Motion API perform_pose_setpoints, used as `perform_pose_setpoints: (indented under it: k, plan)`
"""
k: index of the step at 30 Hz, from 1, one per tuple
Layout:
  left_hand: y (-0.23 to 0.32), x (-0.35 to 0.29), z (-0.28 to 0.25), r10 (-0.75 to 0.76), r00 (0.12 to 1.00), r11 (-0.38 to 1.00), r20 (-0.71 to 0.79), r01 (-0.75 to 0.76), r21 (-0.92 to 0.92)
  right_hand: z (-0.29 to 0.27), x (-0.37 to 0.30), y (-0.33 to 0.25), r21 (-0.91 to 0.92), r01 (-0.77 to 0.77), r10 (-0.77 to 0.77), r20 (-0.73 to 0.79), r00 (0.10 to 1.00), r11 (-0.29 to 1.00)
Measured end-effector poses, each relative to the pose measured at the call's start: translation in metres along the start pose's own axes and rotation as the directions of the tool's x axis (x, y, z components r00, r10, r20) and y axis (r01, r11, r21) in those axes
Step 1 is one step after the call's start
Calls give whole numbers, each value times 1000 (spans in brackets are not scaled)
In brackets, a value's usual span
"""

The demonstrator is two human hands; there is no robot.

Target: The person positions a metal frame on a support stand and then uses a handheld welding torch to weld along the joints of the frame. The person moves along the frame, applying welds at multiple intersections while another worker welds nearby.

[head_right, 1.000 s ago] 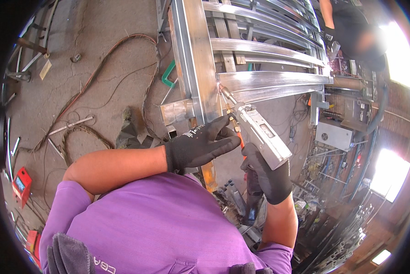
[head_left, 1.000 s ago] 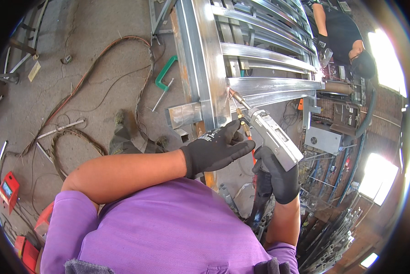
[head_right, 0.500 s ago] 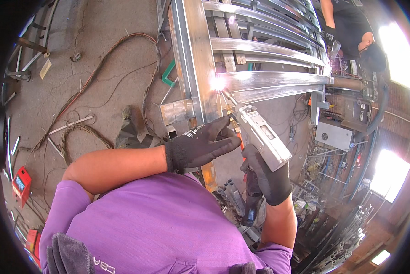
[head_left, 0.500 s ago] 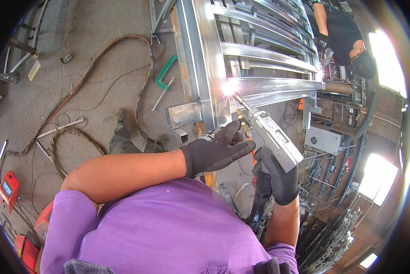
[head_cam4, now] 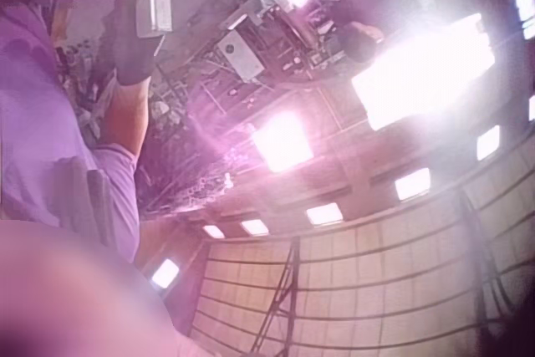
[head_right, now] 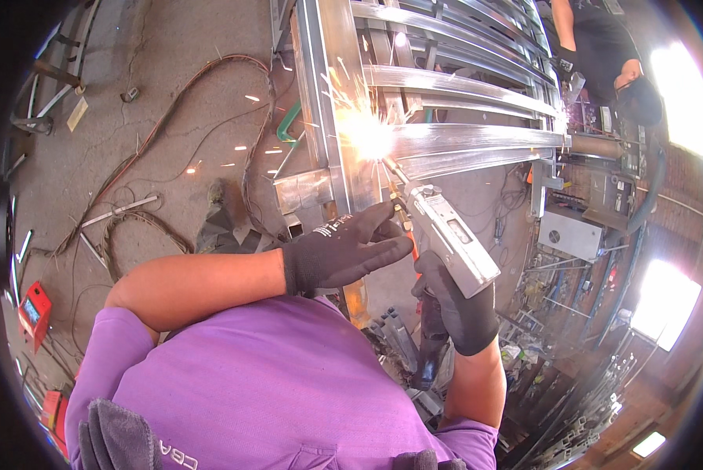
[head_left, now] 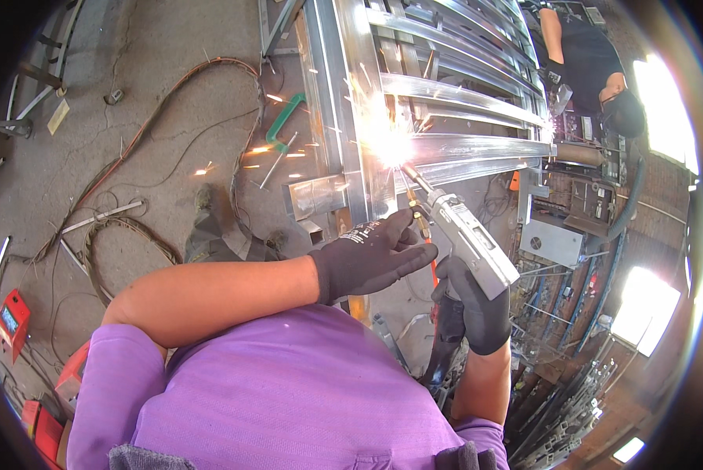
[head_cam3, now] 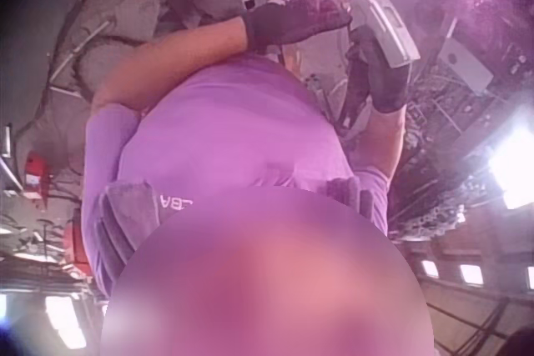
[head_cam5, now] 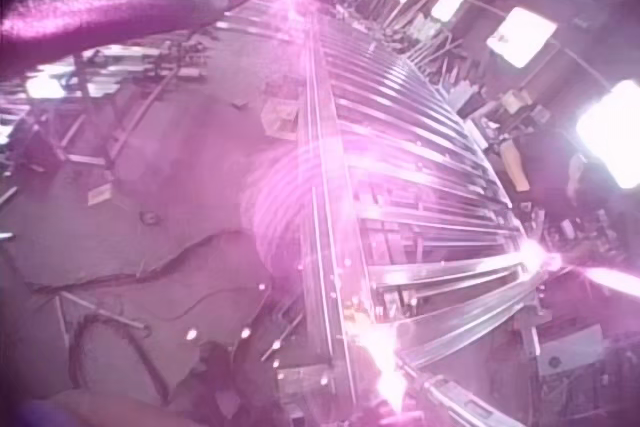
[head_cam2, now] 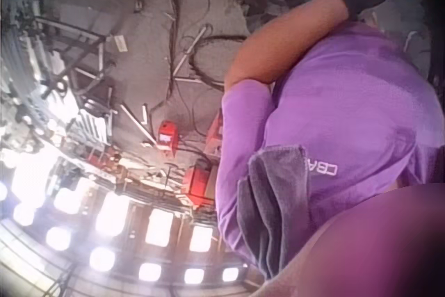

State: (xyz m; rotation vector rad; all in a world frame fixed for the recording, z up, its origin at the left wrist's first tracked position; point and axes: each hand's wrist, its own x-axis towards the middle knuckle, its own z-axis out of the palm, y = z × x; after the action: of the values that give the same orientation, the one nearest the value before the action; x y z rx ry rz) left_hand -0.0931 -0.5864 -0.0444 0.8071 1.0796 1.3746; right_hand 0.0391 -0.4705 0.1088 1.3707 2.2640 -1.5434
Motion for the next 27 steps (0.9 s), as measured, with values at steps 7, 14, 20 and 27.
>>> perform_pose_setpoints:
  k: [7, 14, 20, 27]
  plan:
    - [-1, 1, 2, -36, 999, 999, 2, 36, -9, 2, -3, 2, 19, 3, -3, -22, 1000, 1000]
    - [2, 1, 1, -25, 1000, 1000, 5, 25, 14, 2, -3, 1, 17, -8, 9, -38, 999, 1000]
    - [2, 0, 2, -23, 1000, 1000, -4, 23, 7, -1, -4, 1, 35, -82, 82, -23, 996, 996]
    - [6, -1, 1, -55, 998, 998, 15, 55, -13, 1, -6, 1, 28, -76, 77, -36, 996, 997]
